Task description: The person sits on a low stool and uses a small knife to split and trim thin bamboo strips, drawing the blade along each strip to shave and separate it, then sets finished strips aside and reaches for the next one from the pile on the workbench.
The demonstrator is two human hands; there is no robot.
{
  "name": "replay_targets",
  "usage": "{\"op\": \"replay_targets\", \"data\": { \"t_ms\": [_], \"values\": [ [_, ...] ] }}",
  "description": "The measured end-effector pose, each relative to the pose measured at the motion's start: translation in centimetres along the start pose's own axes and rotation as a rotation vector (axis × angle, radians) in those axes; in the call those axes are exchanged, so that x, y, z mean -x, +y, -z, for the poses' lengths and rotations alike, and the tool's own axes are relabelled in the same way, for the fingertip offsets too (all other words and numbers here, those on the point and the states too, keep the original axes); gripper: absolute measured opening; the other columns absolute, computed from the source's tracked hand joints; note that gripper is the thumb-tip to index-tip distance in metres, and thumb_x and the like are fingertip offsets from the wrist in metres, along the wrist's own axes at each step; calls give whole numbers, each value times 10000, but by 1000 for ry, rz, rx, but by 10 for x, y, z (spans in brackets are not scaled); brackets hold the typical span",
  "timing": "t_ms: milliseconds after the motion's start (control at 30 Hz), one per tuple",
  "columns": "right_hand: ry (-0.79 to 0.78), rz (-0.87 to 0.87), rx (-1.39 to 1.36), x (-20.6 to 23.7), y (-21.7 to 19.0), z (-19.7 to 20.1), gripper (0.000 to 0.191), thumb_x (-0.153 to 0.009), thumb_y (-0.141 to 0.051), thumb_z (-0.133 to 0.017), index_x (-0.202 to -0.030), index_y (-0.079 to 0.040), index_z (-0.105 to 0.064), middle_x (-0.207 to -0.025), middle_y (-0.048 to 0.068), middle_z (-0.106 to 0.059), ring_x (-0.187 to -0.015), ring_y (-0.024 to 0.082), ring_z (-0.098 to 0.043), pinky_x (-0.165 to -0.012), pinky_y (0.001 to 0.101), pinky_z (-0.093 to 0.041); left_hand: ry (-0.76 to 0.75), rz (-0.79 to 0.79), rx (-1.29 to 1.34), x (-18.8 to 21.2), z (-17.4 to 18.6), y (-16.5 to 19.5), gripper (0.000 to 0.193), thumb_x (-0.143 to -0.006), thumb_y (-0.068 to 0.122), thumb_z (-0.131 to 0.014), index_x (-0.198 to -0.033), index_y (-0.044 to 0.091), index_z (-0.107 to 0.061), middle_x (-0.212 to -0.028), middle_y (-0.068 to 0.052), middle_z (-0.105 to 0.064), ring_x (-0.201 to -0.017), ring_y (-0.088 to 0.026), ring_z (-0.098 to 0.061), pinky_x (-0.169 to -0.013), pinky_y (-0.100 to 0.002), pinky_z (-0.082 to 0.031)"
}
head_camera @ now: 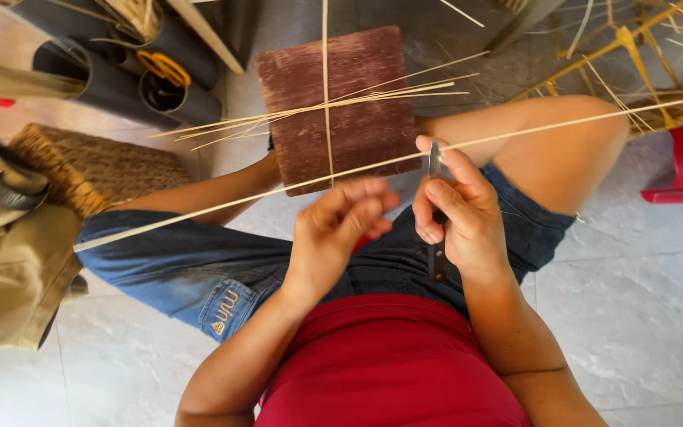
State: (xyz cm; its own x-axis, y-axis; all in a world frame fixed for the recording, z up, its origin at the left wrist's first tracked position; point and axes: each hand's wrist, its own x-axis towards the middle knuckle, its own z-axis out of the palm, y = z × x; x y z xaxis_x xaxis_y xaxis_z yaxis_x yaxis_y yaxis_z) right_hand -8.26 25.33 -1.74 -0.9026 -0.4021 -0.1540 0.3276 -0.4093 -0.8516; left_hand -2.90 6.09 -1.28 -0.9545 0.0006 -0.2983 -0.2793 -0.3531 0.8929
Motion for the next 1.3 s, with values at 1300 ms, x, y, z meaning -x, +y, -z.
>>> {"op": "replay_targets", "data": {
  "t_ms": [1300],
  "values": [
    [176,292,-199,-23,-37,120,371,-1186,-178,-548,-1540,-99,-472,-774,39,-550,-507,84,-404,-465,247,-327,90,-367,-898,23,31,38,51,-985,72,-690,-993,23,-701,-766,-79,-691,-642,-122,-670,-597,-272,-530]
  ]
}}
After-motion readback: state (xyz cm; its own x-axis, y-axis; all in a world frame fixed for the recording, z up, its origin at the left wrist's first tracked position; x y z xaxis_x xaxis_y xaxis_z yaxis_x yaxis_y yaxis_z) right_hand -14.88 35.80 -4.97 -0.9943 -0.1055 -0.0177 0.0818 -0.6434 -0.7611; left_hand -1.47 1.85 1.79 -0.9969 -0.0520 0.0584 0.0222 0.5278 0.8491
